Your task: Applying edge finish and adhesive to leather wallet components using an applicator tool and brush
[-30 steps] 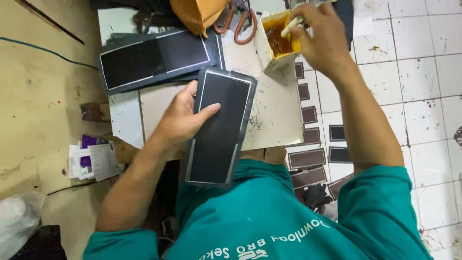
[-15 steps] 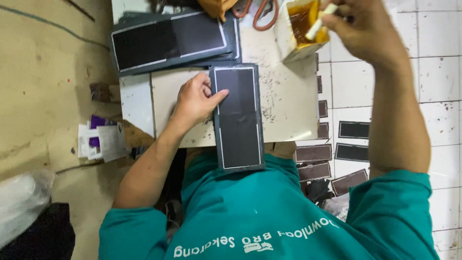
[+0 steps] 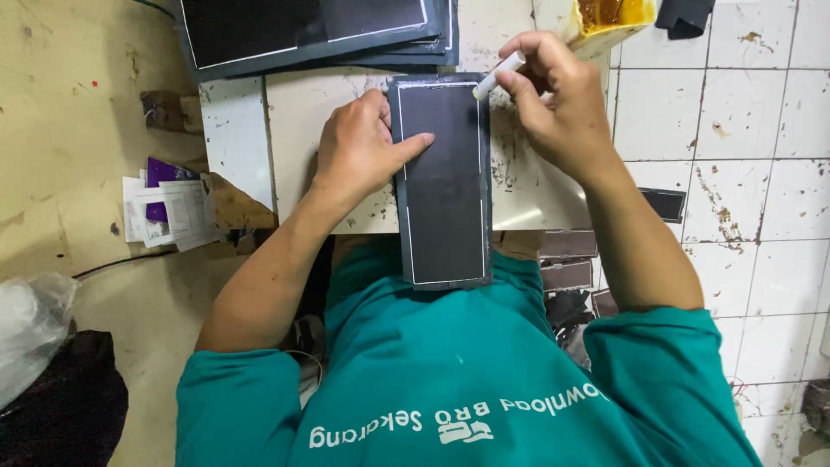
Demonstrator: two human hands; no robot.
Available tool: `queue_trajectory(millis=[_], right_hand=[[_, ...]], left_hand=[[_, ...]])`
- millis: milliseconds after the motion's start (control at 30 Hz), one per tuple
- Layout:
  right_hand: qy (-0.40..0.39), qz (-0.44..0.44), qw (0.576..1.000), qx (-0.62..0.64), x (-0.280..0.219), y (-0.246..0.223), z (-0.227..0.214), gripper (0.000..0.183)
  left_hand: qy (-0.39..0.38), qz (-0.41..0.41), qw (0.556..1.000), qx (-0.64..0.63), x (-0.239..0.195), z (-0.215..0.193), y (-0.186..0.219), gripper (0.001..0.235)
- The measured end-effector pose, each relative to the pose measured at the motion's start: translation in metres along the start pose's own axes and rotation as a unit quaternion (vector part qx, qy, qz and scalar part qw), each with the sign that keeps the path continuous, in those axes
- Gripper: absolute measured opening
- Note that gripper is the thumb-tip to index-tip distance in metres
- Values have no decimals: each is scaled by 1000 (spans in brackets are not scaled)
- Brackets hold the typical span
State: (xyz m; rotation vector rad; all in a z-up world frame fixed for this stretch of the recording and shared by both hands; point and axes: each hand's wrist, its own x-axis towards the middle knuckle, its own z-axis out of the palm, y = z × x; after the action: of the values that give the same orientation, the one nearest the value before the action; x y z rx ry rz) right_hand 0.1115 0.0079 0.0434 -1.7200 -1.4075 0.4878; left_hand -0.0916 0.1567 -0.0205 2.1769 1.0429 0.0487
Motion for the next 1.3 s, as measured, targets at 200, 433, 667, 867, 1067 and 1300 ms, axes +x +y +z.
queue_trajectory(millis=[200, 433, 667, 867, 1067, 1300], right_hand=[[38, 24, 998, -48, 3, 41, 16, 13], [22, 21, 998, -58, 5, 45, 16, 14], [-3, -19, 990, -137, -24, 35, 16, 11], [-19, -105, 977, -182, -51, 27, 20, 11], [-33, -107, 973, -202, -82, 12, 25, 7], [-2, -165, 967, -192, -86, 2, 33, 8]], left_hand=[[9, 3, 1000, 7, 0, 3, -1, 59], [26, 18, 999, 17, 3, 8, -6, 58], [20, 18, 1000, 17, 1, 6, -4, 58], [34, 48, 998, 15, 0, 6, -7, 59], [54, 81, 995, 20, 1, 11, -15, 59], [87, 137, 986, 21, 2, 14, -21, 63]])
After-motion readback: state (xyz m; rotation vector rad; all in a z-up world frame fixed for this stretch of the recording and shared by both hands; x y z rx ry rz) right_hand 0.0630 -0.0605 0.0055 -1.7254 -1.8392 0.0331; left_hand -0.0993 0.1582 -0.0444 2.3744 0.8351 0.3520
